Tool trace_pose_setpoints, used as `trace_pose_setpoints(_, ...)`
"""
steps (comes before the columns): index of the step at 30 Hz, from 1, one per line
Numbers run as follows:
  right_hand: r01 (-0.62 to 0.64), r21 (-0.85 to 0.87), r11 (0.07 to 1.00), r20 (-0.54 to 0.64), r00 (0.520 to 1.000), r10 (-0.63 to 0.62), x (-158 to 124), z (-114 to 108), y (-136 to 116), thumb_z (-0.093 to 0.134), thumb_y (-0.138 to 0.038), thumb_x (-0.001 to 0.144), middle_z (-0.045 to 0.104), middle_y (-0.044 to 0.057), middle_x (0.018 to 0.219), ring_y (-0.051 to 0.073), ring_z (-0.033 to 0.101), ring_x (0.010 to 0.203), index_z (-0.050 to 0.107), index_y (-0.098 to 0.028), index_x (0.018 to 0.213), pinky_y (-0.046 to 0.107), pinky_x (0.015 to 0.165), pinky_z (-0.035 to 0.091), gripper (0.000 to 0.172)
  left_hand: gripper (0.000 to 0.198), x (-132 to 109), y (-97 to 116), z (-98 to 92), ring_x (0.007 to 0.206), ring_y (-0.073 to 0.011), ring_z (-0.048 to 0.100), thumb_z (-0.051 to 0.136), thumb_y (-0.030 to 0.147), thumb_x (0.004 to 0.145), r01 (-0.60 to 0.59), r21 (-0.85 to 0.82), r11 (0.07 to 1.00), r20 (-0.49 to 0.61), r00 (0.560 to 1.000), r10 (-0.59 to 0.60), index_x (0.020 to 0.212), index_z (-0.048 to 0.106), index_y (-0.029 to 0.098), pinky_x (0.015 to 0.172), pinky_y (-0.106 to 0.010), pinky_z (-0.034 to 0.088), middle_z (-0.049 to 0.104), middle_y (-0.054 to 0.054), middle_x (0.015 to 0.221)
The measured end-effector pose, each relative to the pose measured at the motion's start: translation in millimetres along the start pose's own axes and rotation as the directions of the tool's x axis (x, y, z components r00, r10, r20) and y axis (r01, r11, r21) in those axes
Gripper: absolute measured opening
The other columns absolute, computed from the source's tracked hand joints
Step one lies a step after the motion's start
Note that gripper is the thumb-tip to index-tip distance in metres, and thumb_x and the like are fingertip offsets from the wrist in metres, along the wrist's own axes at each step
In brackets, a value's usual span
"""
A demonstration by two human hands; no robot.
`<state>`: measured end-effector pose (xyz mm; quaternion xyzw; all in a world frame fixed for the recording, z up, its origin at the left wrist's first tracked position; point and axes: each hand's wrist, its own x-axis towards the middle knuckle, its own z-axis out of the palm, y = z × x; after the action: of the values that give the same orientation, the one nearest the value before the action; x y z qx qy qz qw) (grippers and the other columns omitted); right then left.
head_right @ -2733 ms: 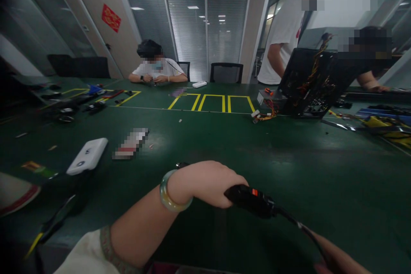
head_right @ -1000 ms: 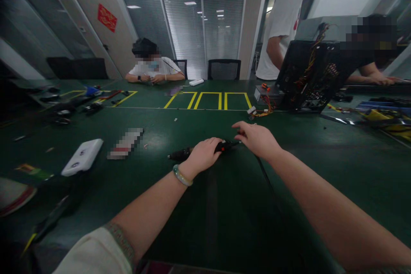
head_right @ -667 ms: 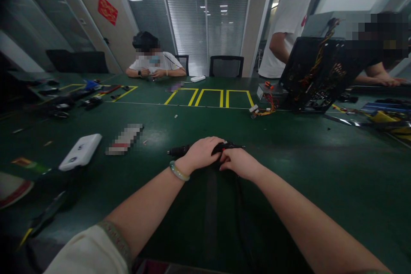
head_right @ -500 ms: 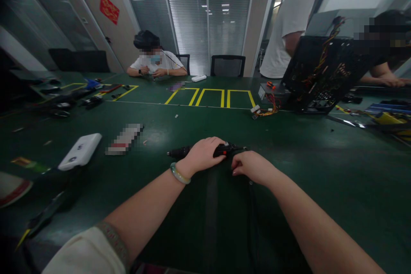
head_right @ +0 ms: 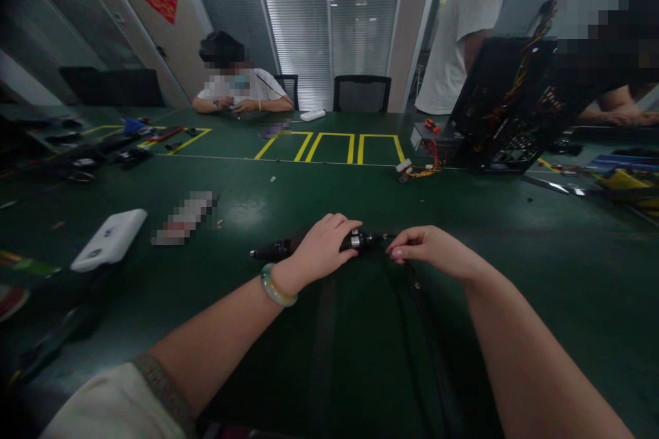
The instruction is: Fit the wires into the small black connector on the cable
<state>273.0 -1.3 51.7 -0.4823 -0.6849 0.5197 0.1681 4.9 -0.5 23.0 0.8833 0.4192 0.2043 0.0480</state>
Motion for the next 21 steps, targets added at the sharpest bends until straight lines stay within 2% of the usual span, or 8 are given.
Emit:
trace_pose_setpoints(3,0.028,0.048,0.998,0.020,0.999,-0.029,-4.8,-2.3,-1.9,0.073,-0.043,0.078,0.069,0.004,0.084,0.017,0.062,0.077,0.073,-0.016,0.090,0.029,0.076,0.047,0.029,0.049,-2.4,5.0,-4.6,0.110,-0.0263,0.052,0.071,0.034,0.080,0.011,0.000,1.000,0.034,0.999,-0.011,0.124,0.052,0.023,0.092,-0.041,0.047,0.052,-0.008,0.121)
trace_pose_setpoints(6,0.006,0.045,0.999,0.094,0.996,-0.010,-7.8,-0.6,-4.0,0.072,-0.043,0.080,0.068,0.004,0.081,0.016,0.061,0.074,0.071,-0.015,0.091,0.027,0.067,0.046,0.030,0.040,-5.7,9.1,-5.3,0.110,-0.0261,0.053,0.065,0.032,0.084,0.034,-0.049,0.998,0.076,0.997,-0.030,0.121,0.052,0.024,0.091,-0.041,0.048,0.049,-0.008,0.128)
trace_pose_setpoints(10,-0.054,0.024,0.998,0.204,0.978,0.048,-10.3,4.2,-5.6,0.069,-0.045,0.083,0.067,0.004,0.082,0.016,0.061,0.075,0.066,-0.015,0.090,0.024,0.060,0.043,0.030,0.036,-6.9,14.2,-3.2,0.101,-0.0217,0.056,0.060,0.020,0.084,-0.006,-0.064,0.998,0.140,0.990,0.015,0.118,0.049,0.023,0.089,-0.037,0.048,0.058,-0.005,0.110)
trace_pose_setpoints(14,-0.064,0.074,0.995,0.260,0.965,0.043,-13.4,3.1,-3.7,0.067,-0.047,0.083,0.067,0.004,0.083,0.016,0.061,0.077,0.061,-0.016,0.088,0.026,0.065,0.046,0.032,0.034,-5.5,15.7,-5.9,0.103,-0.0218,0.053,0.059,0.014,0.083,-0.048,0.025,0.999,0.096,0.994,0.045,0.115,0.048,0.022,0.088,-0.037,0.047,0.055,-0.005,0.113)
trace_pose_setpoints(17,-0.046,0.158,0.986,0.127,0.992,0.026,-11.1,-2.9,6.6,0.064,-0.051,0.083,0.066,0.005,0.087,0.017,0.061,0.083,0.059,-0.016,0.089,0.027,0.073,0.048,0.035,0.031,-4.2,8.7,-11.4,0.102,-0.0216,0.052,0.057,0.012,0.084,-0.032,0.075,0.997,0.043,0.999,0.028,0.112,0.049,0.021,0.086,-0.037,0.046,0.054,-0.004,0.115)
trace_pose_setpoints(19,-0.096,0.142,0.985,-0.032,0.994,0.101,-5.3,-7.0,17.5,0.062,-0.053,0.083,0.066,0.007,0.093,0.018,0.062,0.087,0.060,-0.017,0.093,0.027,0.074,0.049,0.038,0.028,-3.3,0.7,-14.3,0.102,-0.0214,0.052,0.056,0.011,0.085,-0.031,0.087,0.996,0.029,0.999,0.029,0.110,0.050,0.022,0.086,-0.037,0.045,0.054,-0.004,0.114)
trace_pose_setpoints(21,-0.217,0.020,0.976,-0.154,0.964,0.217,2.6,-9.0,27.1,0.062,-0.054,0.082,0.067,0.008,0.095,0.019,0.063,0.086,0.062,-0.017,0.096,0.027,0.068,0.050,0.040,0.027,-2.6,-7.3,-14.7,0.104,-0.0214,0.052,0.054,0.012,0.087,-0.033,0.087,0.996,0.027,0.999,0.031,0.112,0.051,0.022,0.087,-0.037,0.045,0.054,-0.004,0.115)
